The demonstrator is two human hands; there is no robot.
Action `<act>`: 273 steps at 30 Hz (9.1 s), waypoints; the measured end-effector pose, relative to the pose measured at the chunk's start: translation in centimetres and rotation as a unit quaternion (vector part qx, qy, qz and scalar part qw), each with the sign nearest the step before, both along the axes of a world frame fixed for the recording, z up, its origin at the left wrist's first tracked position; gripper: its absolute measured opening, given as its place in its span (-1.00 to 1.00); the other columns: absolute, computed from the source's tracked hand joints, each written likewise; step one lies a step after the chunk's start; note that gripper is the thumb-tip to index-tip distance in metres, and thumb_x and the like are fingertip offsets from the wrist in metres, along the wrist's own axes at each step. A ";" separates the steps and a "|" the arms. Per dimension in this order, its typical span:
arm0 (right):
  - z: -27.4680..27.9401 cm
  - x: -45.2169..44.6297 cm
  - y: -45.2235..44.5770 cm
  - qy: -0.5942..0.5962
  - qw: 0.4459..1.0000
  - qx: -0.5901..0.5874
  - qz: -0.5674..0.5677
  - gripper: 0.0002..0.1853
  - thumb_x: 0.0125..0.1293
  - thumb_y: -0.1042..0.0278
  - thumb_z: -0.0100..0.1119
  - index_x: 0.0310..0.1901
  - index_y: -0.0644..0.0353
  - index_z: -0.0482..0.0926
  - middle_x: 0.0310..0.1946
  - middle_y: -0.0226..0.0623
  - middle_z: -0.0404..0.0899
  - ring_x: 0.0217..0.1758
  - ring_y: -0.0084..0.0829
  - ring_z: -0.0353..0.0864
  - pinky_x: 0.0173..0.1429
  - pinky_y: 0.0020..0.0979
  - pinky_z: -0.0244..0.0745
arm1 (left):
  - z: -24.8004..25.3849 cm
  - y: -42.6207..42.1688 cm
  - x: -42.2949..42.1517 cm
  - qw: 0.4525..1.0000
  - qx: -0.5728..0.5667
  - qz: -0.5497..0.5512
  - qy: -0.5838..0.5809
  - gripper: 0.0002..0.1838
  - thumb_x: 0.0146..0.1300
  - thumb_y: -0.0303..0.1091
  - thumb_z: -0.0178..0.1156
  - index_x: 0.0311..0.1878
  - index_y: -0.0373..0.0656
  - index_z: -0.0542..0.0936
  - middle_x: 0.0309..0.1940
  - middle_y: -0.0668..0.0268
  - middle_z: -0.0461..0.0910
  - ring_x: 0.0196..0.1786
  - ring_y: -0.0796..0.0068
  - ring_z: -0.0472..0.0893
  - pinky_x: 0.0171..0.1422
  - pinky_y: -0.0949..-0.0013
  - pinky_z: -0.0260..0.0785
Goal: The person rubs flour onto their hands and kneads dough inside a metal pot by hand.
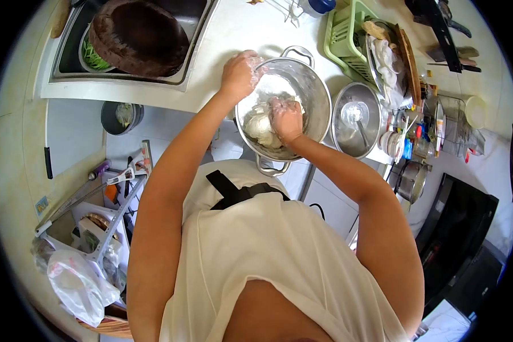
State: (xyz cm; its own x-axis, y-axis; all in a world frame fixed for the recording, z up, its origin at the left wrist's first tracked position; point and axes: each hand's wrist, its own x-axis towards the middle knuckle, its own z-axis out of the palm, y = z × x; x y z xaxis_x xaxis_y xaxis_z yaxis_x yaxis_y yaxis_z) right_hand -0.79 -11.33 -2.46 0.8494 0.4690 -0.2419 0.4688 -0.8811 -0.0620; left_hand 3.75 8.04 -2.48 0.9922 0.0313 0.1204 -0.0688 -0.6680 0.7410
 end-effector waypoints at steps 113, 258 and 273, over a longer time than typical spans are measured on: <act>-1.4 8.2 -1.4 0.101 0.982 -0.036 -0.154 -0.45 0.41 -0.08 -0.25 -0.02 0.26 0.55 -0.23 0.15 0.61 -0.07 0.11 0.59 0.09 -0.06 0.46 | 0.1 -0.7 -1.1 0.997 -0.002 0.067 -0.024 -0.75 0.21 -0.19 0.19 -0.16 -0.12 0.68 -0.04 0.24 0.60 0.04 0.14 0.52 0.19 0.15 0.33; 8.5 0.7 0.2 0.355 0.890 0.105 -0.267 -0.36 0.40 -0.17 -0.15 -0.05 0.44 0.48 -0.30 0.20 0.61 -0.24 0.02 0.65 -0.05 -0.18 0.54 | 0.2 -1.2 -2.1 0.986 -0.063 0.149 -0.043 -0.74 0.25 -0.23 0.14 -0.20 -0.24 0.64 -0.18 0.05 0.61 -0.09 -0.02 0.54 0.05 0.08 0.36; -0.7 3.8 7.2 0.147 0.969 -0.193 0.046 -0.71 0.23 0.23 -0.03 -0.27 0.08 0.73 -0.20 -0.23 0.70 -0.14 -0.32 0.72 -0.15 -0.34 0.59 | 1.1 -0.8 -2.0 0.989 -0.065 0.120 -0.050 -0.79 0.23 -0.33 0.14 -0.18 -0.25 0.63 -0.19 0.05 0.61 -0.09 -0.02 0.53 0.07 0.11 0.35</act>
